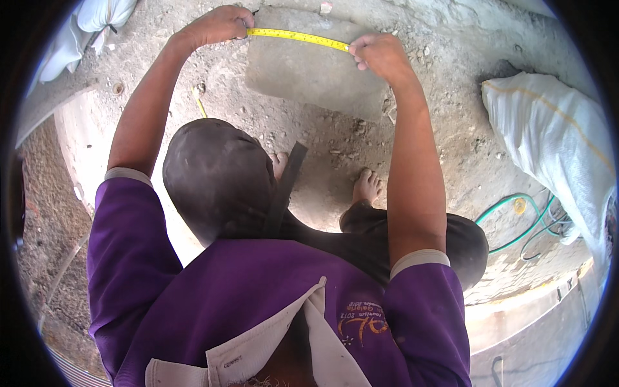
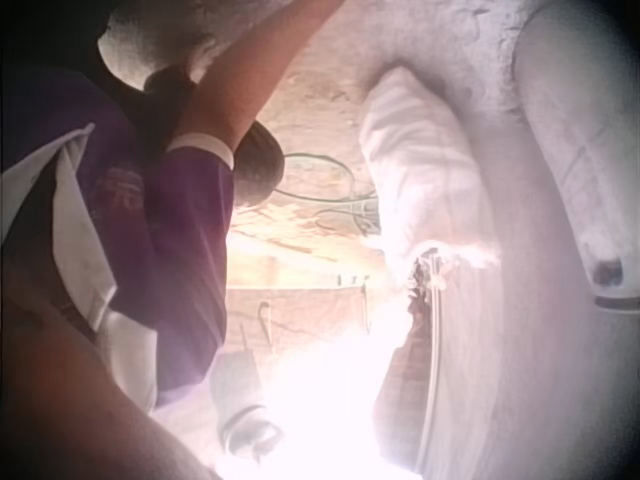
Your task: The person measures a concrete slab with a tape measure and marks it with a pencil. They then use a hand saw to cut the slab along the marked line. The person also handles a white block and a saw during the process.
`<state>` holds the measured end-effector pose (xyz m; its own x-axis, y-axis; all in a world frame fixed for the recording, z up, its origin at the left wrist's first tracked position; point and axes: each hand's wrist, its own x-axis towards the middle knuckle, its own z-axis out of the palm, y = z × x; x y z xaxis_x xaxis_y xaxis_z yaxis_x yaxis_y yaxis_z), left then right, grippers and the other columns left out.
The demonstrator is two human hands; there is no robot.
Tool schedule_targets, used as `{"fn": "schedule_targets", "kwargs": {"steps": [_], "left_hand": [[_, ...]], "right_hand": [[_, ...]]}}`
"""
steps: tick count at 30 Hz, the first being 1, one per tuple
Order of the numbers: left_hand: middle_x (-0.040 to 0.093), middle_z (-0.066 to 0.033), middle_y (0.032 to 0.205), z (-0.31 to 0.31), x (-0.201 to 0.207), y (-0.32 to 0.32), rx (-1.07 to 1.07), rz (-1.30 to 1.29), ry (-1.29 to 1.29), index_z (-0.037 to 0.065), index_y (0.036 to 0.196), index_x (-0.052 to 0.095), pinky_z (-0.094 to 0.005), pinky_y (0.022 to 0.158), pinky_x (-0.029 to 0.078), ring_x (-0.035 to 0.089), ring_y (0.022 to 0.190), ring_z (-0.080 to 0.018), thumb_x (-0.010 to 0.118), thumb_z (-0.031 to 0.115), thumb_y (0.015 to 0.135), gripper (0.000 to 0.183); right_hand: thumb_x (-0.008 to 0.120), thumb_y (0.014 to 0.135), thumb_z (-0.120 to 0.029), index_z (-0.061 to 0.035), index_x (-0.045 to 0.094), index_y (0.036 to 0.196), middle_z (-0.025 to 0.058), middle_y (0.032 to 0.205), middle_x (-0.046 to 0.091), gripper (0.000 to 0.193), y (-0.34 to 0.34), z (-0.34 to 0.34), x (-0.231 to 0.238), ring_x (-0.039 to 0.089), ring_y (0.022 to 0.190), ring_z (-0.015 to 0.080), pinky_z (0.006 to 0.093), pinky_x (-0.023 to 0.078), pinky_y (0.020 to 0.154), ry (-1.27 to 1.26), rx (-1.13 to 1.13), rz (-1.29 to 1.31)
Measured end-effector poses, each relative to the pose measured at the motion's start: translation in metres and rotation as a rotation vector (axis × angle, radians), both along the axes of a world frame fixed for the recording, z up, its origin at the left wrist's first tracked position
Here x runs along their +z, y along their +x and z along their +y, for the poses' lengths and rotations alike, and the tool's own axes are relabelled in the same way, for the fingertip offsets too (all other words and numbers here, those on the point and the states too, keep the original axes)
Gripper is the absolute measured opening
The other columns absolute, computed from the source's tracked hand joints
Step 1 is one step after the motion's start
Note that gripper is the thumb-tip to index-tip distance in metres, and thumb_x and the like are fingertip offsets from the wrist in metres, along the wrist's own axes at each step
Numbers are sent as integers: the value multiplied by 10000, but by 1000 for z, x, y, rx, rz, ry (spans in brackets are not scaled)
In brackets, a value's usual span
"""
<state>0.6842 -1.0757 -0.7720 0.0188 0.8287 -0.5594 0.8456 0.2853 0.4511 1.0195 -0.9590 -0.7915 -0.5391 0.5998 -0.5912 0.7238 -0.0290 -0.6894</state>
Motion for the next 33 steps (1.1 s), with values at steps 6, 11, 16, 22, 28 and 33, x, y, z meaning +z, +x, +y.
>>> {"fn": "schedule_targets", "kwargs": {"steps": [6,11,16,22,28,33], "left_hand": [[706,-183,951,-2,7,6,-57,38,84,80,970,736,-397,837,515,661,925,-299,658,265,776,279],[717,-167,867,1,11,7,15,-10,11,67,914,742,-383,747,532,682,810,-294,667,266,749,269],[722,-175,880,0,8,9,25,-2,28,71,891,747,-381,751,534,695,835,-286,655,258,726,265],[720,-180,896,0,-4,6,-65,113,93,93,929,742,-408,779,540,693,868,-321,619,245,748,266],[715,-180,879,3,-2,2,-92,43,99,86,936,740,-410,776,536,685,850,-327,615,231,775,250],[716,-169,872,7,5,7,-89,60,48,90,910,752,-398,765,537,685,831,-313,638,230,769,229]], "right_hand": [[683,877,-191,-30,737,988,56,783,705,203,-3,-1,3,654,685,120,287,493,735,12,16,-25],[673,884,-163,-9,719,1015,64,798,700,207,0,3,-4,659,702,128,280,493,742,-1,30,9],[673,883,-130,7,707,1043,72,816,697,213,4,4,-11,647,687,134,262,489,726,-29,15,47],[676,873,-96,13,710,1045,74,822,698,206,1,-3,-8,634,666,129,257,499,667,-56,-70,86],[675,864,-91,13,716,1032,73,816,698,202,4,-3,-8,634,663,132,264,508,660,-67,-86,120],[686,846,-90,4,726,1005,66,791,692,189,6,0,-11,634,658,136,267,508,658,-76,-82,123]]}}
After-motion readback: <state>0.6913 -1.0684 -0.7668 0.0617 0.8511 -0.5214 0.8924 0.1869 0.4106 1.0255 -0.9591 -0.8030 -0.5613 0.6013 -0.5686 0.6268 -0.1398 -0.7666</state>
